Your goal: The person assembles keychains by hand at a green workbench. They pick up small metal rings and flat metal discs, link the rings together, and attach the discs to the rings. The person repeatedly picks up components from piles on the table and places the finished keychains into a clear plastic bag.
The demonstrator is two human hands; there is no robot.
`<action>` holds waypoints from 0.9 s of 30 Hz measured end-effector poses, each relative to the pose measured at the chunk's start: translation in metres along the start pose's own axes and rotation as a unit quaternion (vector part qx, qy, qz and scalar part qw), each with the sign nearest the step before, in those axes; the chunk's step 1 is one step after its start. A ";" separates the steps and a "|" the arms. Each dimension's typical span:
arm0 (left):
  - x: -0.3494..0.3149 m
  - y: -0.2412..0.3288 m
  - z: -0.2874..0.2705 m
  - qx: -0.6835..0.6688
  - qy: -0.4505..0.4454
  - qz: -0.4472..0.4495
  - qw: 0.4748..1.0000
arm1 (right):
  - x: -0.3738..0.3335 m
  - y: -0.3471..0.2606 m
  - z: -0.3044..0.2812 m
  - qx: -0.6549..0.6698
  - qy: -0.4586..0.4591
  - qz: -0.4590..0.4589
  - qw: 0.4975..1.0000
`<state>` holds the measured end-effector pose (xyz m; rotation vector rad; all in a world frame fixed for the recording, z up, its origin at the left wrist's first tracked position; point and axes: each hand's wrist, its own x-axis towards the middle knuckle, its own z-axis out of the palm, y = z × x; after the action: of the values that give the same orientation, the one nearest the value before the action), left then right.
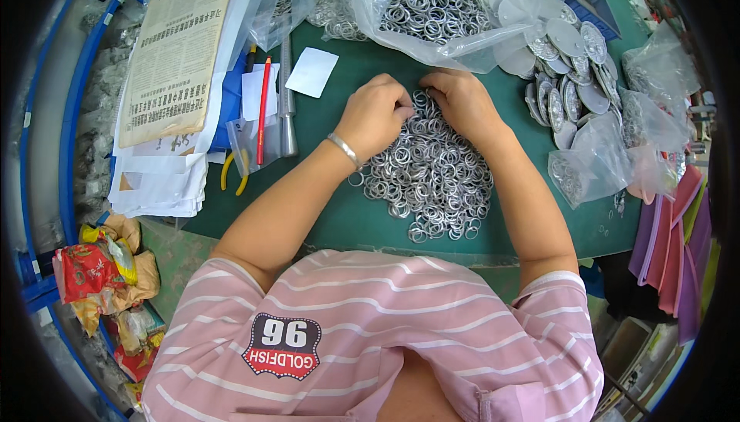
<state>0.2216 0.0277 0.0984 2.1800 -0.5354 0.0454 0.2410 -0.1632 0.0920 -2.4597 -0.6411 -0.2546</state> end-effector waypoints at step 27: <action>-0.037 0.030 -0.041 -0.399 -0.004 -0.206 0.893 | 0.010 -0.099 -0.082 -0.039 0.245 -0.252 0.935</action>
<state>0.1824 0.0569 0.1386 1.4332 -0.0458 -0.3554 0.1976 -0.1361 0.2106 -2.1277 -1.0304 -1.0701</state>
